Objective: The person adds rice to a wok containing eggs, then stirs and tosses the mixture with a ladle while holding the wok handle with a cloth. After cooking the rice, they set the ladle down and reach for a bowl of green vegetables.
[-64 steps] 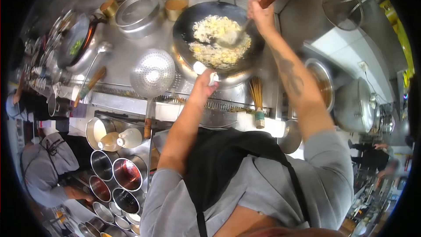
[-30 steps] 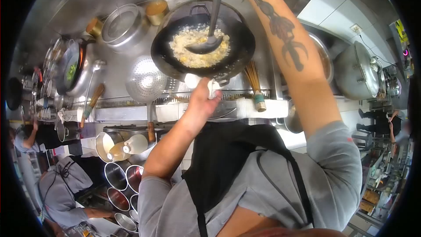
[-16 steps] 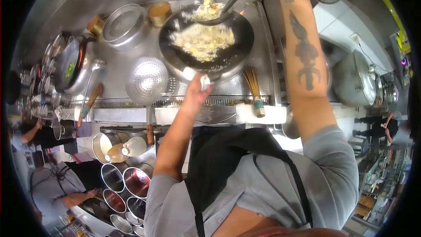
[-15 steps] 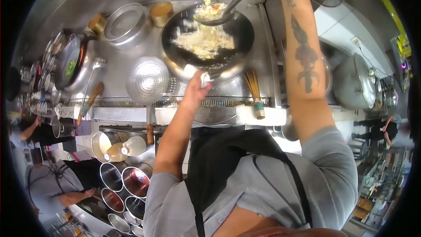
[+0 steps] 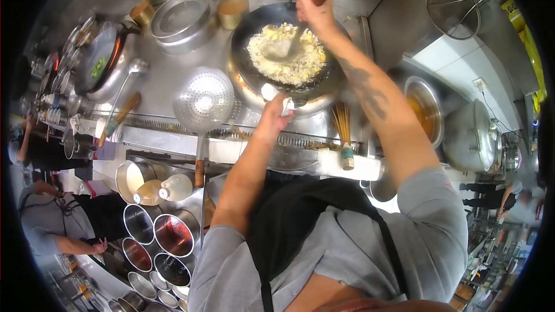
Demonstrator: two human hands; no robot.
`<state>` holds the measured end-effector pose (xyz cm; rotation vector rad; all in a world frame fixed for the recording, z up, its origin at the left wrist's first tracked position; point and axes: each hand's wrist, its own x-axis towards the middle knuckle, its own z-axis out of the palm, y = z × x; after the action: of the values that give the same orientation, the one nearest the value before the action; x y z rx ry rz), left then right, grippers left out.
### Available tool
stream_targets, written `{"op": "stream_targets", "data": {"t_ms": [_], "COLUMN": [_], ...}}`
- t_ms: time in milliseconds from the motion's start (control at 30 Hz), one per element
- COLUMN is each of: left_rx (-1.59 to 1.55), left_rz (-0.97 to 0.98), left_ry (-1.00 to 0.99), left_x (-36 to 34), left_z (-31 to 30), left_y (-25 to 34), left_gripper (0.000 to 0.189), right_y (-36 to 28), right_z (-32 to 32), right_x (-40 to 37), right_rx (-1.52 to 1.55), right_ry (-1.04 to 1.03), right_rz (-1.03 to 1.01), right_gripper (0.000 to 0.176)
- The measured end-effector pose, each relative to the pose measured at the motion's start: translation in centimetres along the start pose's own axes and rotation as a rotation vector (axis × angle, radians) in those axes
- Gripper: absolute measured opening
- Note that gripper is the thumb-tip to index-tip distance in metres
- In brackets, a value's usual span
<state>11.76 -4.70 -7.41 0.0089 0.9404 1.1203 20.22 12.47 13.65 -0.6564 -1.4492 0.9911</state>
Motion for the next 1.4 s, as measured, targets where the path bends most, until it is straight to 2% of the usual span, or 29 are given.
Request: {"op": "stream_targets", "data": {"t_ms": [33,67,133,167,233,267,300,367,467,533,600,700,733,833,867,967,1000,1100,1133,1267,1367,1400], "left_rx": [-0.007,-0.005,0.011,0.0,-0.026,-0.029,-0.029,-0.045,-0.049,-0.048,-0.047,-0.03,-0.032,-0.035,-0.032,-0.039,-0.043,-0.049,-0.041,-0.022,-0.026,-0.053], "left_rz": [0.005,0.0,-0.027,-0.02,-0.015,-0.008,0.001,0.019,0.002,0.005,0.002,-0.008,-0.01,-0.01,0.001,0.019,0.016,-0.007,-0.016,-0.021,-0.011,-0.007], "left_ry": [-0.029,0.002,0.073,0.05,0.011,0.026,0.037,0.056,0.082,0.12,0.124,0.119,0.115,0.105,0.093,0.076,0.079,0.098,0.094,0.064,0.109,0.114], "left_x": [0.4,0.4,-0.3,-0.2,-0.4,-0.4,-0.3,0.3,0.6,-0.3,-0.6,-0.9,-0.5,-0.9,-0.9,-0.7,-0.6,-1.1,-1.1,0.0,-0.7,-0.1], "left_z": [0.0,0.4,0.8,1.0,0.9,0.6,0.6,0.7,1.1,1.2,1.4,1.7,1.5,1.1,1.4,1.4,1.6,1.3,1.2,1.0,1.3,1.0], "left_y": [0.4,0.7,0.7,0.8,0.5,0.0,-0.3,0.0,0.1,0.2,0.4,0.5,0.4,0.1,0.5,0.4,0.5,0.1,0.2,0.3,0.4,0.2], "left_gripper": [0.015,0.014,0.011,0.011,0.011,0.012,0.014,0.016,0.017,0.016,0.016,0.015,0.015,0.015,0.016,0.016,0.016,0.017,0.017,0.019,0.017,0.017], "right_y": [1.5,0.5,-0.6,-0.8,0.8,1.5,2.2,1.0,-0.6,2.9,2.1,-0.3,-0.7,3.0,2.6,0.6,-1.3,0.4,1.0,-6.7,-5.0,-2.4], "right_z": [0.1,0.5,0.1,-0.1,0.4,0.6,1.4,1.1,0.2,0.5,0.9,0.0,0.0,0.2,0.4,0.4,1.0,1.5,2.2,2.9,2.4,2.1], "right_x": [1.4,2.8,4.2,4.7,3.3,2.2,1.6,3.6,5.5,4.0,3.9,4.6,4.3,2.8,3.0,4.6,3.9,3.2,3.1,1.8,-0.5,-0.3], "right_rx": [-0.059,-0.156,-0.162,-0.142,-0.02,0.041,0.062,-0.146,-0.108,0.031,0.091,0.057,0.184,0.186,0.13,0.082,0.15,0.29,0.21,0.148,0.037,0.043], "right_ry": [-0.043,0.028,0.094,0.127,0.084,0.069,0.018,0.001,0.165,0.12,0.138,0.197,0.229,0.171,0.114,0.073,0.143,0.029,0.015,-0.204,-0.06,-0.03], "right_rz": [0.106,0.145,0.041,-0.031,-0.047,-0.051,0.099,0.079,0.01,0.051,0.105,0.072,0.03,0.062,0.104,0.062,0.055,0.028,0.143,0.258,0.249,0.224], "right_gripper": [0.024,0.023,0.022,0.022,0.022,0.023,0.021,0.021,0.023,0.025,0.023,0.023,0.022,0.022,0.02,0.021,0.023,0.024,0.023,0.027,0.025,0.022]}}
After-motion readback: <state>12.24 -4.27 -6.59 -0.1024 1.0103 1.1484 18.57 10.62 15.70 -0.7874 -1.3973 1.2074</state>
